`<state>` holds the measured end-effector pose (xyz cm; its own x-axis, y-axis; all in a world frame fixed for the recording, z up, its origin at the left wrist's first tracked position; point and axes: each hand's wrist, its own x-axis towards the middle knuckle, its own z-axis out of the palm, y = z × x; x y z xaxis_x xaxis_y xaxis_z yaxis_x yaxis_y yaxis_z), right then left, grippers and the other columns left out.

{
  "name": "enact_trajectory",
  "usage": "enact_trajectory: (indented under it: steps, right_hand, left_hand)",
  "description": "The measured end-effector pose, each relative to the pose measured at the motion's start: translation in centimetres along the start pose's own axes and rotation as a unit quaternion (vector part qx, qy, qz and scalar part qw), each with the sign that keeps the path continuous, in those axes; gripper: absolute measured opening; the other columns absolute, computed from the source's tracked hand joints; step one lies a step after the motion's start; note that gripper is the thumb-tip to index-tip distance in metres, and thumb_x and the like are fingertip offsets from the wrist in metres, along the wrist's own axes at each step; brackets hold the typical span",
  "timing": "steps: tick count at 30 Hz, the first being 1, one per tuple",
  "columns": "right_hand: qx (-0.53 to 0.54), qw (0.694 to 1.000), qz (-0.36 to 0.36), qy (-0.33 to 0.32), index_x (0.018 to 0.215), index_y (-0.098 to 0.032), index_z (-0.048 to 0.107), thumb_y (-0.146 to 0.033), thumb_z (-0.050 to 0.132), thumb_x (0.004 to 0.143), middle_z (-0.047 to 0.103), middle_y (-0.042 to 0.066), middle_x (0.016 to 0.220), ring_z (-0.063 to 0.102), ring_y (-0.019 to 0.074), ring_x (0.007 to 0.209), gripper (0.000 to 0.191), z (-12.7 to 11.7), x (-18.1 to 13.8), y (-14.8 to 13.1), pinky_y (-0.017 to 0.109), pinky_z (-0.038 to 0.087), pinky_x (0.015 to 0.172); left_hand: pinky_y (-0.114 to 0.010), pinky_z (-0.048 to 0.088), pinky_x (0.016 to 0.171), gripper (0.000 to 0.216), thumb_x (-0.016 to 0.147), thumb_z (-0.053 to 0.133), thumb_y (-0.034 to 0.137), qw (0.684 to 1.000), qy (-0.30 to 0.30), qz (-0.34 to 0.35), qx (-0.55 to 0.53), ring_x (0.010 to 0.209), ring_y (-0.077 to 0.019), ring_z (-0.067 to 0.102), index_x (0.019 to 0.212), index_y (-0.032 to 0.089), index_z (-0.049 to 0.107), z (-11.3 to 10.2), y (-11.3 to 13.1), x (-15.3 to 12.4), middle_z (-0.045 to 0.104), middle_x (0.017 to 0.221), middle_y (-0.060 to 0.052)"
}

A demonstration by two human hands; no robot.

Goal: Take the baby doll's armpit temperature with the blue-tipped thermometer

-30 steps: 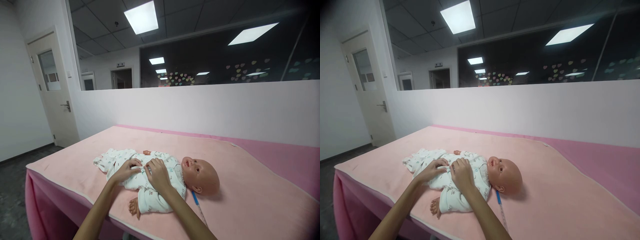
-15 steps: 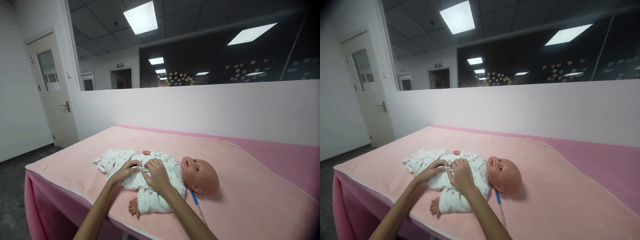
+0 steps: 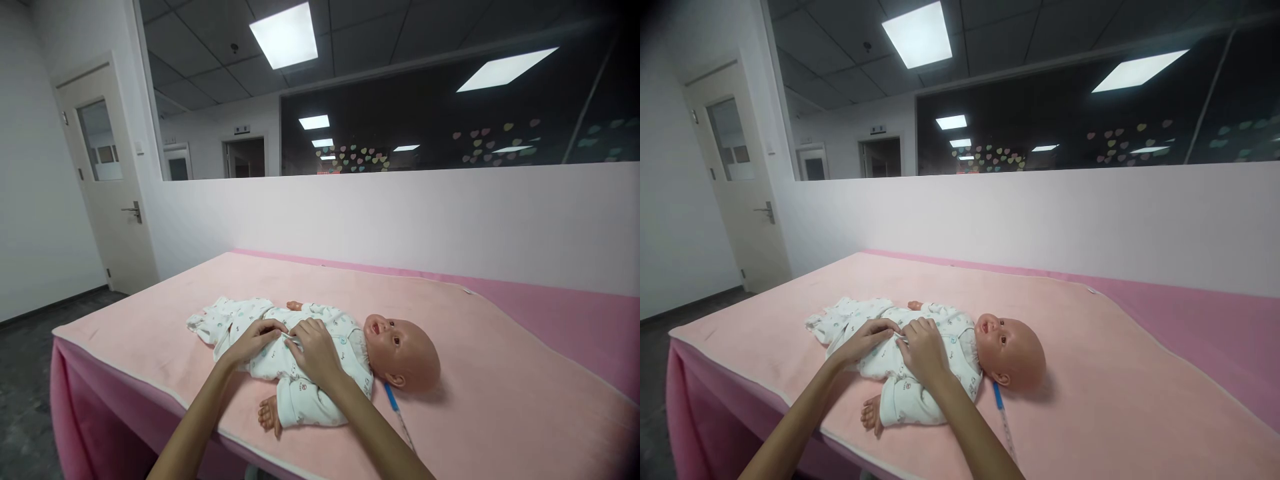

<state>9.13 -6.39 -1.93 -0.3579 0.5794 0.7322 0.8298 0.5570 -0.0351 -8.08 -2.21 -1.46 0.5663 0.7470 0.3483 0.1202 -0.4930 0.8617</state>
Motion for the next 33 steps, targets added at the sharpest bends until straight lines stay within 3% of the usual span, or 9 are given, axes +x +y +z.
enact_trajectory:
  steps: [4,9,33]
  right_hand:
    - [0.027,1.000,0.007,-0.006,0.077,-0.019,0.053,-0.022,0.054,0.078,0.058,0.002,0.077,0.048,0.0163,0.075,0.004,-0.08,-0.01,-0.03,0.030,0.032,0.071]
    - [0.043,0.999,-0.005,-0.017,0.087,-0.020,0.054,-0.021,0.053,0.079,0.059,0.003,0.080,0.048,0.0171,0.078,0.008,-0.33,0.06,-0.24,0.031,0.032,0.072]
    - [0.058,0.998,-0.018,-0.003,0.086,-0.021,0.057,-0.020,0.051,0.081,0.059,0.001,0.077,0.048,0.0143,0.077,0.008,0.09,-0.10,0.00,0.029,0.032,0.072]
  left_hand:
    - [-0.026,0.039,0.076,0.025,0.077,0.052,0.036,0.999,-0.004,-0.007,-0.040,0.085,-0.0164,0.051,0.092,0.017,0.060,-0.09,0.01,-0.02,0.059,0.091,-0.005]
    - [-0.024,0.038,0.070,0.022,0.077,0.052,0.036,0.998,-0.020,-0.014,-0.064,0.076,-0.0132,0.048,0.083,0.016,0.056,-0.12,0.32,-0.03,0.055,0.079,-0.002]
    - [-0.026,0.042,0.072,0.024,0.066,0.066,0.029,1.000,-0.013,-0.018,-0.011,0.080,-0.0158,0.055,0.085,0.015,0.062,-0.15,-0.05,-0.08,0.062,0.084,-0.004]
